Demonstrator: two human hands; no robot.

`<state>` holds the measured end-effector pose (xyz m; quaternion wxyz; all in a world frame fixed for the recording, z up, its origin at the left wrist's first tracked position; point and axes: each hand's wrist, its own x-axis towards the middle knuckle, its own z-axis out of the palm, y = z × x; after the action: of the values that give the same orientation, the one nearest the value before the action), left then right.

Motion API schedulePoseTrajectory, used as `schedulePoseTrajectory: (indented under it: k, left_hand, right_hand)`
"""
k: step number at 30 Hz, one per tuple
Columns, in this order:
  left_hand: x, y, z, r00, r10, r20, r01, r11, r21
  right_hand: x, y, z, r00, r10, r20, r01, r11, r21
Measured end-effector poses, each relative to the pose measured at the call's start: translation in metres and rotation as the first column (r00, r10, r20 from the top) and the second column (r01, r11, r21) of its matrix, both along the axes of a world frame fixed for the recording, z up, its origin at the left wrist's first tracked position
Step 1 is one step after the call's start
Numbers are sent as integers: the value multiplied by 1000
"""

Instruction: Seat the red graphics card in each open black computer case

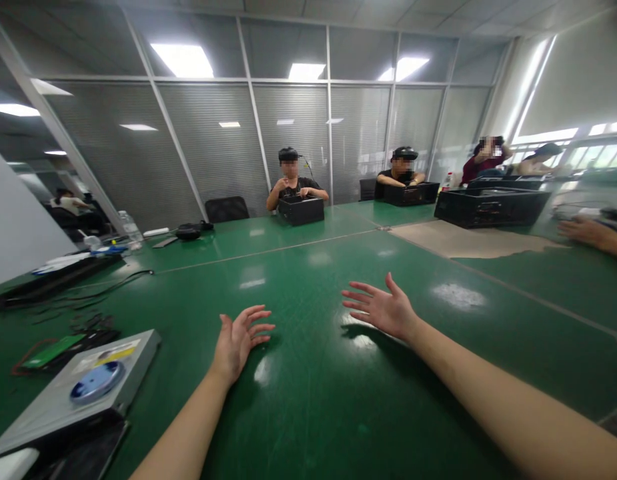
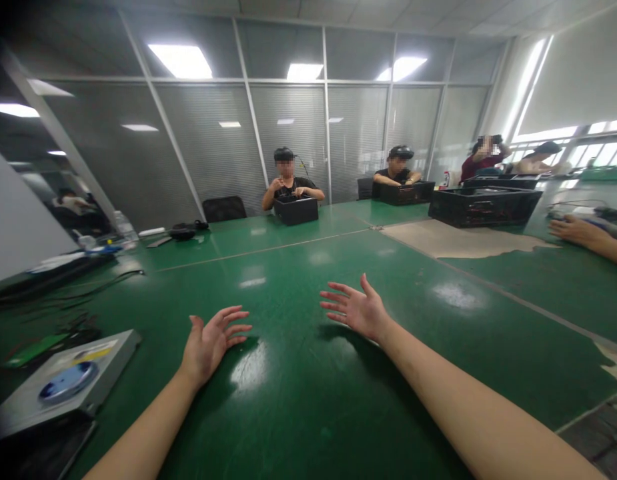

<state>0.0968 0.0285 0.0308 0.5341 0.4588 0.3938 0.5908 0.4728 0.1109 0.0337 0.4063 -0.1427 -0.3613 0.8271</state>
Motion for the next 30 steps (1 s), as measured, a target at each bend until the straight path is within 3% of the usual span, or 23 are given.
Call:
schedulePoseTrajectory:
  k: [7,9,11,13,14,16,17,19,25,30]
  left_hand:
    - [3,-2,3,992,28,-125,-29,1000,-6]
    - [4,-3,3,983,44,-176,-45,999,-1]
    - [5,-3,2,964,92,-248,-87,996,33]
    - [6,-4,1,881,244,-405,-207,969,132]
    - [7,-4,1,801,347,-488,-278,937,209]
    - [9,-6,1,622,521,-584,-370,853,367]
    - [9,-8,1,563,571,-598,-385,821,421]
    - [10,-10,1,514,597,-616,-378,802,462]
    - [4,-12,0,363,555,-748,-358,824,438]
    - [4,-13,1,325,537,-778,-341,834,433]
  right_hand:
    - [-4,-1,0,988,-70,136,64,997,49]
    - [-5,1,-3,963,-190,191,172,979,106]
    - [-4,4,-7,878,-425,223,372,896,243]
    - [-2,5,-8,740,-638,213,509,738,442]
    - [0,4,-7,686,-700,201,524,666,531]
    - [2,2,-5,638,-746,191,495,587,641]
    - [3,0,-4,632,-750,196,479,576,662]
    - [2,-3,-2,619,-755,216,464,573,675]
    - [-3,-4,-5,564,-780,269,443,562,698]
    - [5,-1,-2,504,-828,244,509,513,691]
